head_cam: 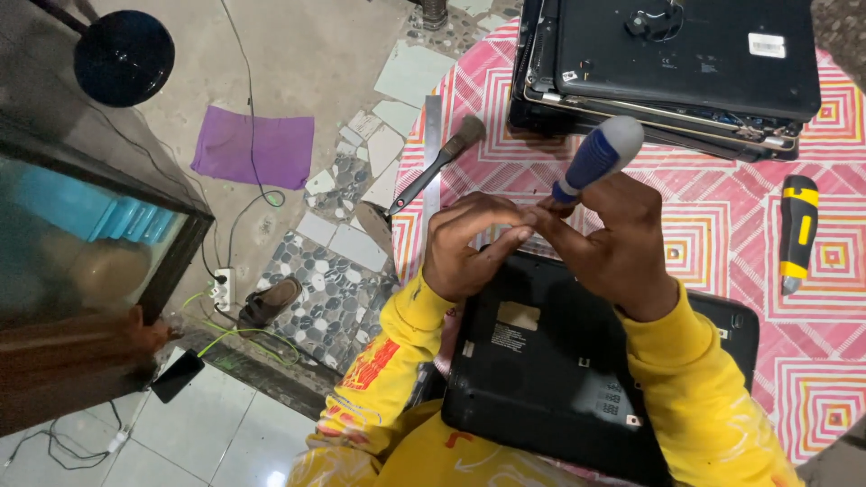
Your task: Removing screws from the bottom casing of a laptop and extracting the battery using various screwdrivers.
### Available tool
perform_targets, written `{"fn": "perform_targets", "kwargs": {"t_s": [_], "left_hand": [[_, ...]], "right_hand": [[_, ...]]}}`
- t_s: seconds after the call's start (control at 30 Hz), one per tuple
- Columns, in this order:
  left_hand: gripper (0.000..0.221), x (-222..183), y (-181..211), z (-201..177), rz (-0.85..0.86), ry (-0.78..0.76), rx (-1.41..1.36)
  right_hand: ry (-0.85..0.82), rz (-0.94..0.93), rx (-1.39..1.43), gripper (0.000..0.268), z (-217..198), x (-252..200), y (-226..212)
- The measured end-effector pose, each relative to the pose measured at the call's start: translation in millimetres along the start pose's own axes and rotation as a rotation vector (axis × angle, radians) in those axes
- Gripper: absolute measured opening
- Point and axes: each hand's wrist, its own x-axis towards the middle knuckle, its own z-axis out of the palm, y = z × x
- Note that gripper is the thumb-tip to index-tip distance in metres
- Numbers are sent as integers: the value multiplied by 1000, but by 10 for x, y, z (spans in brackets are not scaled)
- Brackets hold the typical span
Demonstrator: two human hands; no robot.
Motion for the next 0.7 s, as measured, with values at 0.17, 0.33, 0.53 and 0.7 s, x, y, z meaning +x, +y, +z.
{"fn": "perform_targets", "kwargs": {"t_s": [0.17,0.33,0.53,0.7], "left_hand": [[9,25,65,-20,-36,-7,7],[9,-34,3,-3,23,-11,4],[15,-79,24,-70,-50,-175,102],[11,-96,68,-58,-27,-142,132]], "right_hand": [[-45,41,54,17,17,94,-149],[-62,1,-90,10,7,-7,-40],[-223,53,-150,18,-62,20,-170],[-218,-15,-227,11,-58,-104,-63]]}}
